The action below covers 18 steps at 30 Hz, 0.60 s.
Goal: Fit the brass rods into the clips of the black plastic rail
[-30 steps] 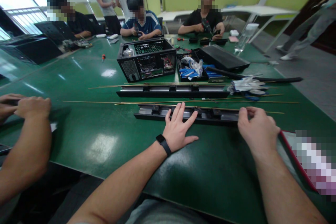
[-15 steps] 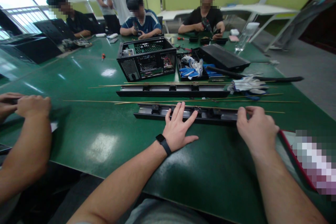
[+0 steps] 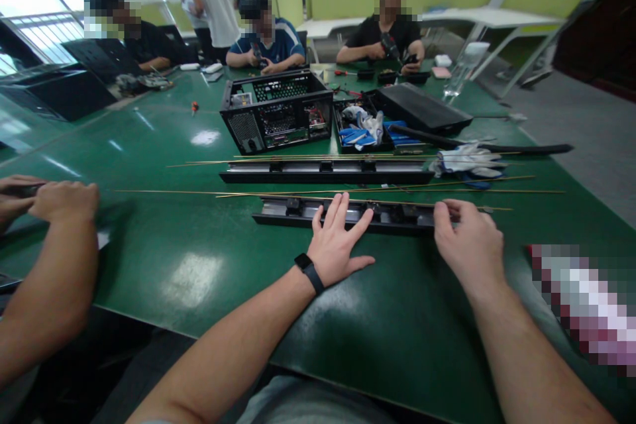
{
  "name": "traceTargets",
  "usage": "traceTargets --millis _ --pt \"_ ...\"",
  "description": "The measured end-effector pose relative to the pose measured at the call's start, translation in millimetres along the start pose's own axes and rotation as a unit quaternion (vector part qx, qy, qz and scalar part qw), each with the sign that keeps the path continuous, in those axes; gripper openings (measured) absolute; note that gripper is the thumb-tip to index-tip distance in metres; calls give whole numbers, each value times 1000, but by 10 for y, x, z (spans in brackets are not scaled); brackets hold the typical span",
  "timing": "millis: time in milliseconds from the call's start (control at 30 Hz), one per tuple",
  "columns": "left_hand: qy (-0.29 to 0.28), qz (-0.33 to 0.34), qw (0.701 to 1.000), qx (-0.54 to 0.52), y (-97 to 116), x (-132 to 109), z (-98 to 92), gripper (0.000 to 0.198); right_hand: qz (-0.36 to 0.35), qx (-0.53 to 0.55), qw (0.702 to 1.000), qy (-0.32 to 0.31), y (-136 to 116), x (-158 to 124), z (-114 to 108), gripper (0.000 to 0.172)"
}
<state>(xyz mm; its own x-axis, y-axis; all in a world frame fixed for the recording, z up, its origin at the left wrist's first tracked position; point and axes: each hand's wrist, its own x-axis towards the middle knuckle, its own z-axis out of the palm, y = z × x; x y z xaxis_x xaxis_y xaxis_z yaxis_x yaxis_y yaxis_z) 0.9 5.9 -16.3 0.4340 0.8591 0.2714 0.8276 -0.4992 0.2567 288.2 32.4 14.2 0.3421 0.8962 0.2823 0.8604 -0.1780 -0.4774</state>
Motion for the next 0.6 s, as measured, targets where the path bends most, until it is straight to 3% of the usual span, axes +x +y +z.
traceTargets --millis 167,400,600 --pt "-4 -3 1000 0 2 1 6 114 -52 49 997 -1 -34 -42 48 59" --pt "-6 -5 1000 2 4 -2 -2 113 18 2 1000 -4 13 24 -46 65" --pt "-4 -4 1000 2 19 5 -3 114 -32 26 999 -20 -25 -21 32 63"
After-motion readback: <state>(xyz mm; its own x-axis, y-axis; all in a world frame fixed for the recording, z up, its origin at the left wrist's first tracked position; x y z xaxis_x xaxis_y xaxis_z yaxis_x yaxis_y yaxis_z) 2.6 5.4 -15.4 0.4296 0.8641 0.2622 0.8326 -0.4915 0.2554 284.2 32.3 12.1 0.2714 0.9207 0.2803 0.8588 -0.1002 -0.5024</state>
